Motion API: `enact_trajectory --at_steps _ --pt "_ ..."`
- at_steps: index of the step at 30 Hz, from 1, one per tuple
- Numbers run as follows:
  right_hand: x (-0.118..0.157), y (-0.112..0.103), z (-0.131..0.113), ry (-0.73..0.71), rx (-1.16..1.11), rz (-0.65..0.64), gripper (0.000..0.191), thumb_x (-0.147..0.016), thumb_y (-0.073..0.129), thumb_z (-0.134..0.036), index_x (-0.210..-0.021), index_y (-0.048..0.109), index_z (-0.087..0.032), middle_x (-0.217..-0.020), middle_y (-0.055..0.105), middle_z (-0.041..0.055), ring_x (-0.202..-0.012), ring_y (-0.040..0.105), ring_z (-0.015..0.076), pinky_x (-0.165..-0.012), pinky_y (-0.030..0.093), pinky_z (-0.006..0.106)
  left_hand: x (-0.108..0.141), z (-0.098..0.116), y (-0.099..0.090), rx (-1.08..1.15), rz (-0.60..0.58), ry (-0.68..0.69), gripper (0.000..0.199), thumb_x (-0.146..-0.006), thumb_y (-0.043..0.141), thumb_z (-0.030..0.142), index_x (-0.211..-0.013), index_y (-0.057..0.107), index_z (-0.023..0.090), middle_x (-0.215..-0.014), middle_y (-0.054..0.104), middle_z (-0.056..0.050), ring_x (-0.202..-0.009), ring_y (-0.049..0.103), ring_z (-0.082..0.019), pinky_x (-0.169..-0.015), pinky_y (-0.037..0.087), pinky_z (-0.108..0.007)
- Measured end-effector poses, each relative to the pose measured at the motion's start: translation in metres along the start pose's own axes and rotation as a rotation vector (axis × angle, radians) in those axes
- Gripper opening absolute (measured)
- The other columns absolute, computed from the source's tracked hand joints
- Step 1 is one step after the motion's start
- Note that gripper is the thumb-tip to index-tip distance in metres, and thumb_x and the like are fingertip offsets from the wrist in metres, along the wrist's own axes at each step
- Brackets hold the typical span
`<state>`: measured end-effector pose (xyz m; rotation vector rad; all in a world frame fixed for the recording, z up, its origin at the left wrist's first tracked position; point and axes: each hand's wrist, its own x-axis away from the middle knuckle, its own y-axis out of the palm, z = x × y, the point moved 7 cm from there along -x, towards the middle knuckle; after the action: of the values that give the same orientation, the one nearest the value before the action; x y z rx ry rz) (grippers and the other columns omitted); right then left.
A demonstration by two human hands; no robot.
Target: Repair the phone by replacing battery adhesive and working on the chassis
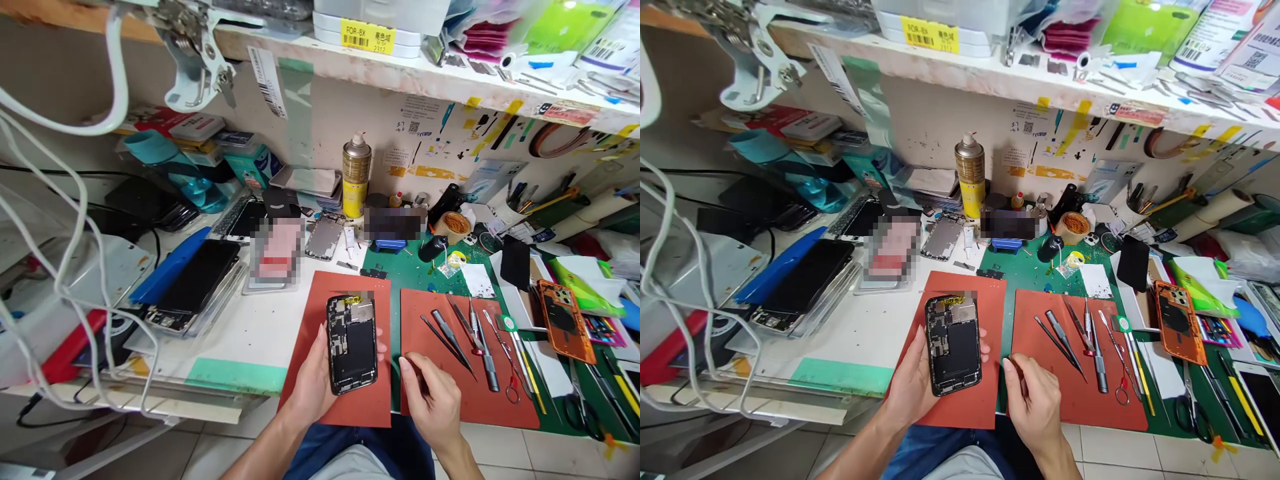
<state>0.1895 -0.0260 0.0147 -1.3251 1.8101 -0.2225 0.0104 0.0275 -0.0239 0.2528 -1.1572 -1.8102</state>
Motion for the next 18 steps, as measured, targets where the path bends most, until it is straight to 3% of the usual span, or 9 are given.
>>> enact_trajectory --at_steps 8,18 --pt "-0.001 0.007 0.005 0.046 0.012 -0.061 0.013 -0.107 0.063 -0.017 -0.096 0.069 -0.020 -0.068 0.060 -0.0029 -0.050 0.053 0.0117 -0.053 0.044 0.027 -0.004 -0.006 -0.007 -0.045 0.056 0.020 0.077 -0.102 0.054 0.077 -0.135 0.078 0.011 -0.129 0.080 -0.020 -0.116 0.077 -0.035 -0.101 0.060 -0.041" --pt "0.002 0.011 0.008 0.046 0.015 -0.109 0.011 -0.107 0.063 -0.017 -0.099 0.068 -0.021 -0.069 0.057 -0.0031 -0.051 0.049 0.0126 -0.052 0.041 0.029 -0.005 -0.003 -0.009 -0.026 0.146 0.001 0.073 -0.106 0.051 0.072 -0.141 0.074 0.012 -0.128 0.081 -0.019 -0.119 0.076 -0.034 -0.105 0.058 -0.041"
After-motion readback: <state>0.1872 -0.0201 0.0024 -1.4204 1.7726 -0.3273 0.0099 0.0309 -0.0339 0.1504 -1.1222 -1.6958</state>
